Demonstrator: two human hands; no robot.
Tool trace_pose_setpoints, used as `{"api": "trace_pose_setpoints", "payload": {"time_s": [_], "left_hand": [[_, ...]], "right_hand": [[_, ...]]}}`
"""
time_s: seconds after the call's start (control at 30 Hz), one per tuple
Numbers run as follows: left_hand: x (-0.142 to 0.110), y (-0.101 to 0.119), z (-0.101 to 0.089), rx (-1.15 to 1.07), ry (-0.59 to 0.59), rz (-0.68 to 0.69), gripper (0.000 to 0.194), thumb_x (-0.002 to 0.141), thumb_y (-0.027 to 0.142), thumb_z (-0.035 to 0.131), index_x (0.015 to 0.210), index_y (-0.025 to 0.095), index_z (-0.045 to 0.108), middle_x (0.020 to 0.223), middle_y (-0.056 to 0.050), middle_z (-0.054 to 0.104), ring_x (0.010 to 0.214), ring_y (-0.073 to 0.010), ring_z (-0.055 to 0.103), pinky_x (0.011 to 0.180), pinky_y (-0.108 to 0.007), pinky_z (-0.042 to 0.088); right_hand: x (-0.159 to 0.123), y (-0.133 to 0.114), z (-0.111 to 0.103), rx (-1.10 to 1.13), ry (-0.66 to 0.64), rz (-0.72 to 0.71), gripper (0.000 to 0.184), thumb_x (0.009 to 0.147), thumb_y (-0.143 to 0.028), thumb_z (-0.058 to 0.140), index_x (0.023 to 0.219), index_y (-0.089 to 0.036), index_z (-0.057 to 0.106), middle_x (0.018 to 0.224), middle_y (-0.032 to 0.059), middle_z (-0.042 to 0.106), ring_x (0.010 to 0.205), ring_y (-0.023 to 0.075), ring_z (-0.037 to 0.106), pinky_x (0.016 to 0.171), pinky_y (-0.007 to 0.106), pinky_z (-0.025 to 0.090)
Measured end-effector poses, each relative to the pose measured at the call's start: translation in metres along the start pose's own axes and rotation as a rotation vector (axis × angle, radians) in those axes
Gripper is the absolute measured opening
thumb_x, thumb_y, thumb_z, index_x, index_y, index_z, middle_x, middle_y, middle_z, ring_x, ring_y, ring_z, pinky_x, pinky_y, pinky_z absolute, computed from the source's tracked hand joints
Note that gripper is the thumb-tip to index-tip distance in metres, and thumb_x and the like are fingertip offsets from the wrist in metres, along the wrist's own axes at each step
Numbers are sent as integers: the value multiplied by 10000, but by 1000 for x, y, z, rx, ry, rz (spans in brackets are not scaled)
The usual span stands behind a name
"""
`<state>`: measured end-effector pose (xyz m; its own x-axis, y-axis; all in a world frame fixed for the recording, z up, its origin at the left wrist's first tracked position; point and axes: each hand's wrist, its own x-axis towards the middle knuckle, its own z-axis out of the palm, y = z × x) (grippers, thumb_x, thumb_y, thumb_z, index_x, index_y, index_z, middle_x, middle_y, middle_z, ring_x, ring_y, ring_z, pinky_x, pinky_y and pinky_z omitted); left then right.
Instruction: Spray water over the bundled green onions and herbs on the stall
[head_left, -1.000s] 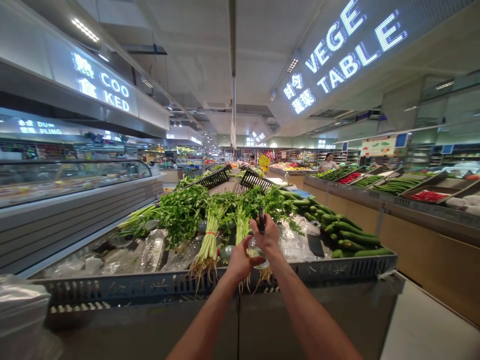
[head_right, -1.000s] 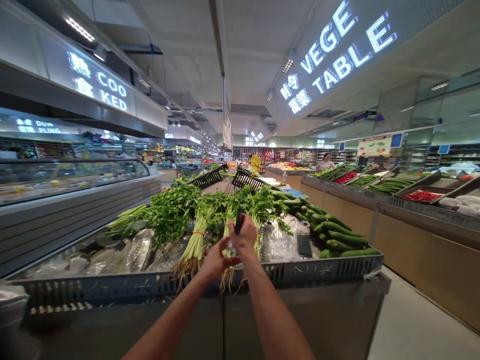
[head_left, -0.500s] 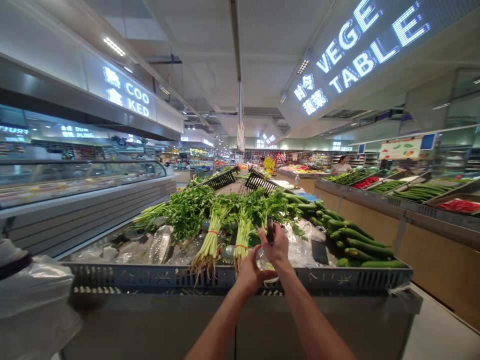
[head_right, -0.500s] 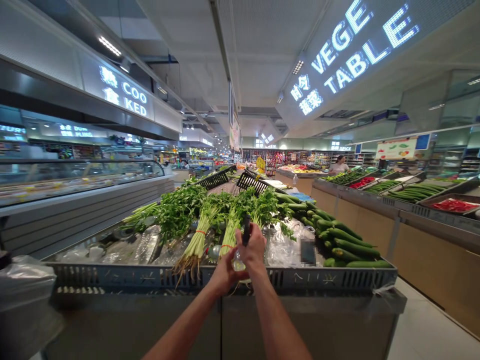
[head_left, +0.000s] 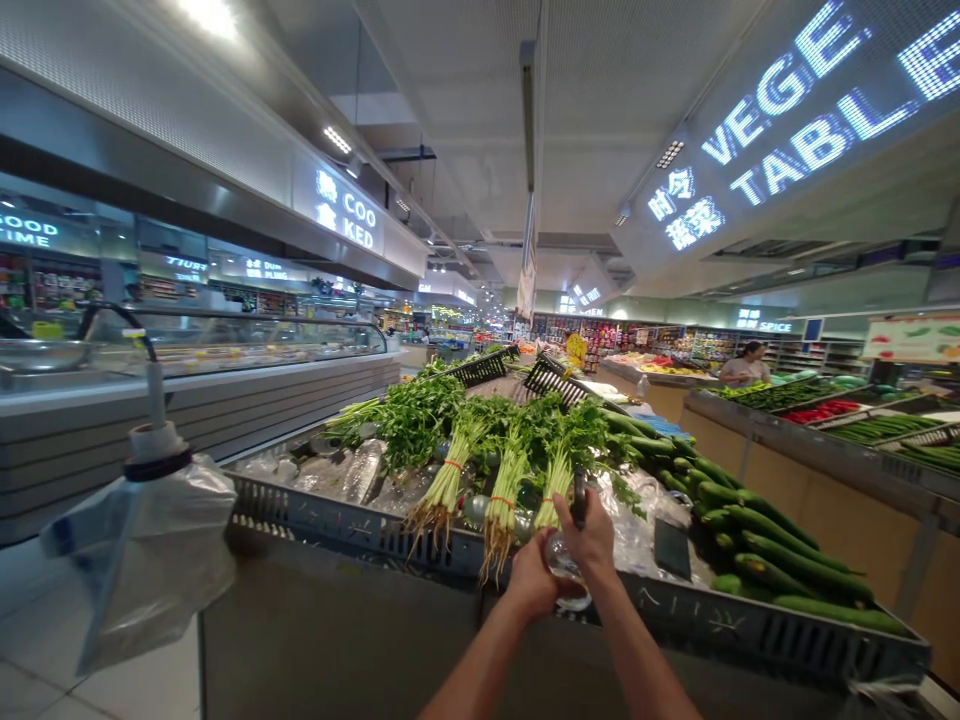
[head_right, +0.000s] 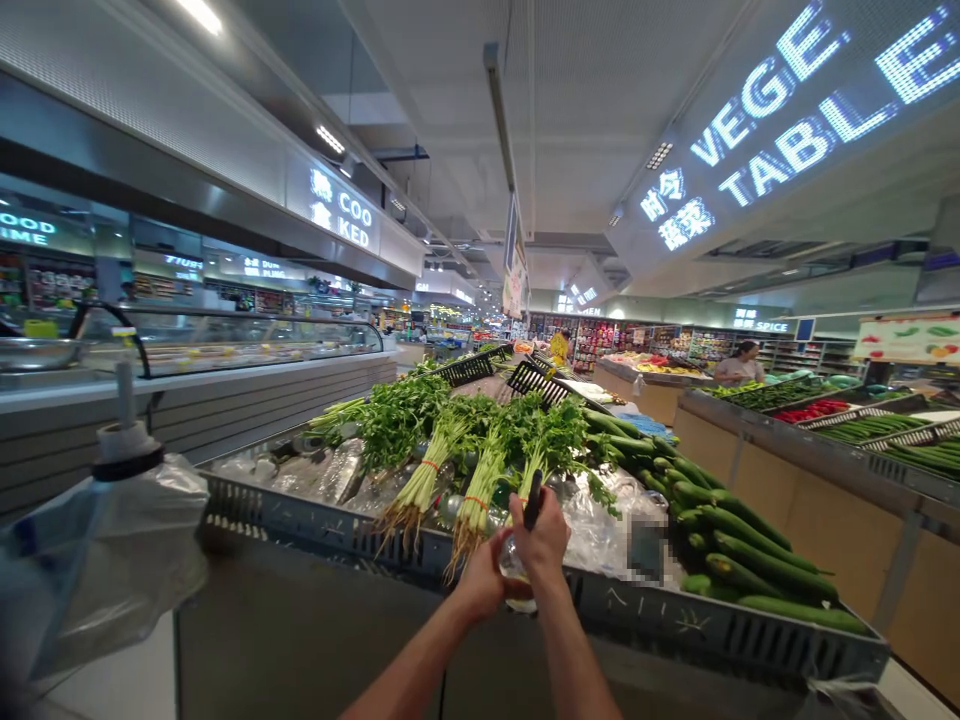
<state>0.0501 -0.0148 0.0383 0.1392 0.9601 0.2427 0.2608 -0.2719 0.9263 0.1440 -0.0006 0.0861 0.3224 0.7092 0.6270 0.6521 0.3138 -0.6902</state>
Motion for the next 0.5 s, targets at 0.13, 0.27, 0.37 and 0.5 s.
{"api": "trace_pose_setpoints", "payload": {"time_s": [0.13,0.27,0.37,0.5], "left_hand": [[-12,7,-6,-52,-30,50,740,406,207,745,1096,186,478,1016,-48,593,948,-226,526,833,-276,409],[-14,3,-12,-111,-52,74,770,383,196,749,1102,176,474,1062,-53,568,982,-228,507,843,-263,404],[-10,-8,-15,-186,-70,80,782,360,180,754,1090,169,473,1056,-51,569,946,-214,525,807,-246,423],[-13,-16,-22,-222,-113,114,738,344,169,754,1037,179,500,973,-24,602,868,-197,550,771,-244,435]], "right_hand": [[-10,-7,-9,36,-44,-5,427,631,-503,488,910,-181,500,741,38,590,619,170,548,576,281,400],[-19,-14,-9,11,-55,14,445,635,-481,493,963,-181,478,779,47,591,680,189,560,613,300,417],[-24,-17,-3,-22,-6,56,426,643,-463,479,963,-181,477,798,56,597,712,202,566,641,313,422],[-32,-18,7,-63,32,65,394,676,-469,427,939,-183,490,812,61,607,722,198,571,648,304,423]]}}
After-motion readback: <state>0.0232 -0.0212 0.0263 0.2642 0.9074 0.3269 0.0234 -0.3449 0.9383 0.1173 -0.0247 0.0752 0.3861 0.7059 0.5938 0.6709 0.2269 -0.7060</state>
